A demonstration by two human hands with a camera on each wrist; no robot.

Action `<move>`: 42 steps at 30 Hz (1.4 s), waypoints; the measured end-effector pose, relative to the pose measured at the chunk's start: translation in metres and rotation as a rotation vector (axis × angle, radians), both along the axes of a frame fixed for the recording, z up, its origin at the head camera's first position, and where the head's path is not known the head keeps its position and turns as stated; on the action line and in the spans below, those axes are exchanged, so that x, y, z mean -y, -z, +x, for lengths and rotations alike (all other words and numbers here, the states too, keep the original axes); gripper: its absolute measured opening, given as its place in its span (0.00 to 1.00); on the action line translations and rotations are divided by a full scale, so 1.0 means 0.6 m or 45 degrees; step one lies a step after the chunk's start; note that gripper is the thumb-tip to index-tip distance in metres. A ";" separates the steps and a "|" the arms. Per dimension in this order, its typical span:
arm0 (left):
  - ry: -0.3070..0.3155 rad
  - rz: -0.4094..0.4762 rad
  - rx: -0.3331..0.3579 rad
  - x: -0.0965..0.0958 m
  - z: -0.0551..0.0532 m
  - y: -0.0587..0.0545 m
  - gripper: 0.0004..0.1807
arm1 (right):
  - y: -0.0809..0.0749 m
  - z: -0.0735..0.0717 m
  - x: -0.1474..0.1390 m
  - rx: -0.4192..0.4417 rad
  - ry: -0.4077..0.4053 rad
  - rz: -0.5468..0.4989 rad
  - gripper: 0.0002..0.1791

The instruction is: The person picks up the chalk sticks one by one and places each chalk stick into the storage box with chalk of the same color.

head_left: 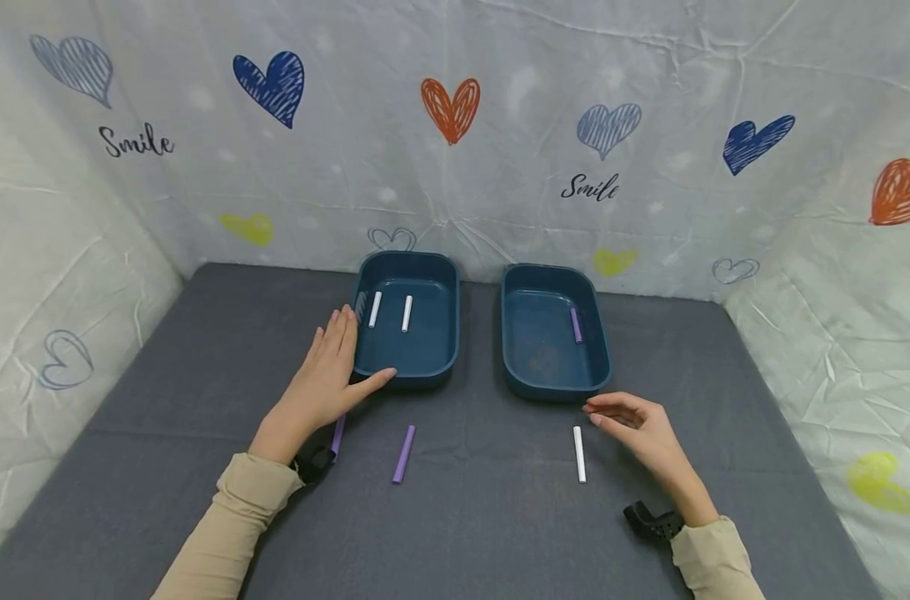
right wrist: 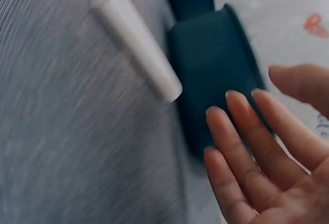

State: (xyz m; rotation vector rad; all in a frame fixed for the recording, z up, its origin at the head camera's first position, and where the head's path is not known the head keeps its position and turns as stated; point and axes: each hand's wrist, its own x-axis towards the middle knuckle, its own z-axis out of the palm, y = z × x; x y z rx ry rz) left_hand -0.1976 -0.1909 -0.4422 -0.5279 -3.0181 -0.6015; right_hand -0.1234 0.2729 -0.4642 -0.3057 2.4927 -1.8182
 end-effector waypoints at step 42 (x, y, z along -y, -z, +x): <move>-0.010 -0.008 0.028 -0.002 0.003 -0.008 0.61 | 0.021 0.004 -0.011 -0.038 -0.485 0.496 0.42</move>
